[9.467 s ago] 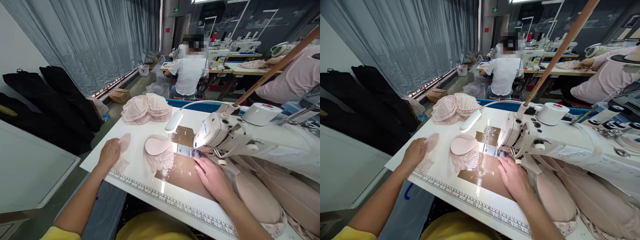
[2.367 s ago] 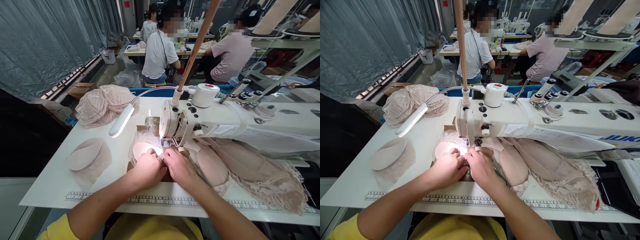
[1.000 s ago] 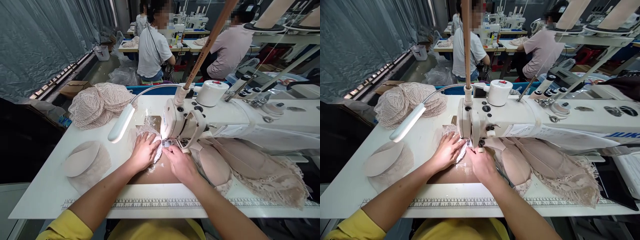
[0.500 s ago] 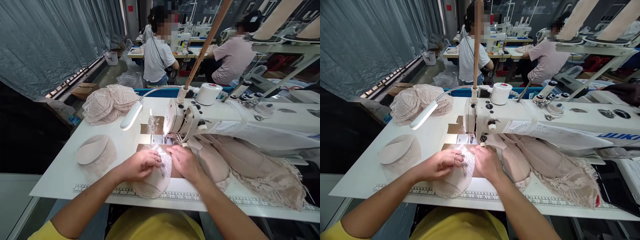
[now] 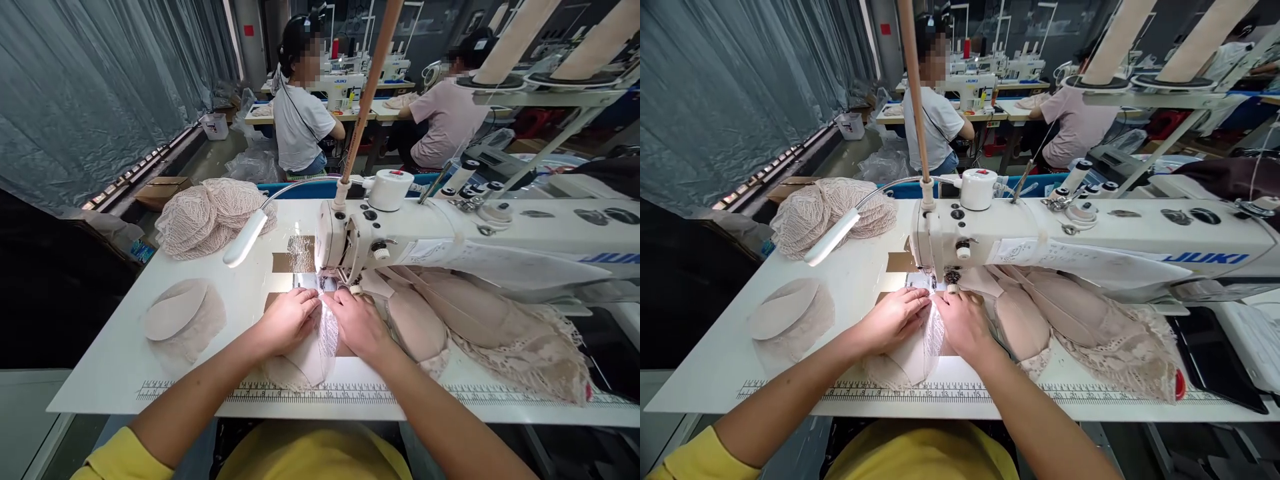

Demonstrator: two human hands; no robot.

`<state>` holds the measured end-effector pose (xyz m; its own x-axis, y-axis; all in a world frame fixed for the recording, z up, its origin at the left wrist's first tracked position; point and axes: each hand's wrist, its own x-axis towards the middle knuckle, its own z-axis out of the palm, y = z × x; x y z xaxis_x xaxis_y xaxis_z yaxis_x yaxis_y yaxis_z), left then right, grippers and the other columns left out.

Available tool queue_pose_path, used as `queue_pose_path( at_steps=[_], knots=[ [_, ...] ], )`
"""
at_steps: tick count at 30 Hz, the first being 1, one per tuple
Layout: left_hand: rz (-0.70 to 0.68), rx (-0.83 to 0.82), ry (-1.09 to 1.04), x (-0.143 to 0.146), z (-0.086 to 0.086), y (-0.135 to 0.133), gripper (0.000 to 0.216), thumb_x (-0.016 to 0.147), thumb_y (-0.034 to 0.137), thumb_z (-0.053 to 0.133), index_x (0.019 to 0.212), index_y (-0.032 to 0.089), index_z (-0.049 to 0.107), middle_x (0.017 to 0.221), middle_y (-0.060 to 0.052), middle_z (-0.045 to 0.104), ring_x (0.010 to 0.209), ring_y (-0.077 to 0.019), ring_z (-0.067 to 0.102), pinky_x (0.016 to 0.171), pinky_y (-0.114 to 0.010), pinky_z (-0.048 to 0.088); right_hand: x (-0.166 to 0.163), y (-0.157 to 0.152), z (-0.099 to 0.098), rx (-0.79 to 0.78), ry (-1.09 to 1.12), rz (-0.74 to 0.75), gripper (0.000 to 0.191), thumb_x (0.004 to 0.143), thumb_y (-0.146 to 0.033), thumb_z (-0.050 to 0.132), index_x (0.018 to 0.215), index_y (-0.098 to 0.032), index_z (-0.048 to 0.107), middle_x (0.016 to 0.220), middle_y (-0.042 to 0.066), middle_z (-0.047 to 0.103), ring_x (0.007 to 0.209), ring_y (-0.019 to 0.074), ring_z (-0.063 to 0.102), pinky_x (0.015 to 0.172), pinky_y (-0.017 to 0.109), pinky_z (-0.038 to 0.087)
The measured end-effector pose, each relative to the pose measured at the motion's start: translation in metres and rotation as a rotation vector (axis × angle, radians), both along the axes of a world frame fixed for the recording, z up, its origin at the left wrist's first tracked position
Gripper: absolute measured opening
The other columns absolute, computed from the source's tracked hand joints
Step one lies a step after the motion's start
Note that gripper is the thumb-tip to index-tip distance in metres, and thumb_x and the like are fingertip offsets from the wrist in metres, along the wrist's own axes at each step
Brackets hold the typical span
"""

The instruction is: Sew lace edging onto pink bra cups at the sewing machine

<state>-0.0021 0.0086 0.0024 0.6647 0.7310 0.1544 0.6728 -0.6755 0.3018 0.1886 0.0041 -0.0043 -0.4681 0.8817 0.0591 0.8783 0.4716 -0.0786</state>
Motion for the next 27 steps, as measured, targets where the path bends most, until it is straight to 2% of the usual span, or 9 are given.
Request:
queue_pose_path(
  at_steps=[4,8,15,19,23,27],
  knots=[
    [0.014,0.028,0.069,-0.001,-0.001,0.004,0.043,0.085,0.018,0.051,0.128,0.01,0.053,0.13,-0.017,0.057,0.11,-0.0276,0.055,0.092,-0.044,0.049,-0.003,0.001,0.003,-0.008,-0.032,-0.028,0.045,0.089,-0.007,0.041,0.128,-0.022,0.058,0.1,0.009,0.064,0.092,0.0213,0.057,0.074,0.032,0.038],
    [-0.005,0.033,0.089,-0.002,-0.003,0.014,0.044,0.085,0.02,0.05,0.128,0.011,0.053,0.132,-0.017,0.055,0.11,-0.0277,0.055,0.091,-0.044,0.05,-0.007,0.002,0.005,-0.023,-0.049,-0.061,0.044,0.091,-0.006,0.039,0.127,-0.022,0.058,0.1,0.009,0.065,0.09,0.0216,0.058,0.072,0.032,0.039],
    [-0.119,0.042,0.104,-0.01,-0.002,0.034,0.049,0.084,0.021,0.05,0.131,0.009,0.052,0.138,-0.017,0.051,0.125,-0.0302,0.048,0.102,-0.046,0.044,-0.011,0.005,0.006,-0.042,-0.064,-0.112,0.039,0.091,-0.011,0.042,0.124,-0.021,0.06,0.101,0.011,0.065,0.09,0.0217,0.06,0.071,0.031,0.041],
    [-0.176,0.026,0.123,-0.018,-0.006,0.043,0.051,0.083,0.02,0.05,0.133,0.01,0.051,0.141,-0.016,0.047,0.13,-0.03,0.044,0.106,-0.046,0.041,-0.007,0.005,0.002,-0.009,-0.021,-0.074,0.04,0.091,-0.013,0.042,0.126,-0.022,0.059,0.098,0.01,0.066,0.088,0.0208,0.059,0.069,0.029,0.039],
    [-0.144,0.016,0.062,-0.023,-0.003,0.035,0.045,0.084,0.013,0.046,0.128,0.012,0.056,0.139,-0.015,0.05,0.127,-0.0288,0.046,0.104,-0.045,0.041,0.001,0.005,-0.005,0.028,0.044,-0.067,0.04,0.091,-0.011,0.039,0.118,-0.023,0.065,0.094,0.007,0.067,0.083,0.0191,0.059,0.068,0.028,0.037],
    [-0.086,0.001,-0.053,-0.018,0.011,0.01,0.033,0.086,0.016,0.048,0.116,0.013,0.061,0.119,-0.014,0.06,0.108,-0.0249,0.056,0.092,-0.038,0.047,0.006,0.005,-0.008,0.035,0.102,-0.089,0.04,0.088,-0.008,0.037,0.11,-0.022,0.068,0.089,0.005,0.068,0.081,0.0184,0.059,0.069,0.027,0.038]
  ],
)
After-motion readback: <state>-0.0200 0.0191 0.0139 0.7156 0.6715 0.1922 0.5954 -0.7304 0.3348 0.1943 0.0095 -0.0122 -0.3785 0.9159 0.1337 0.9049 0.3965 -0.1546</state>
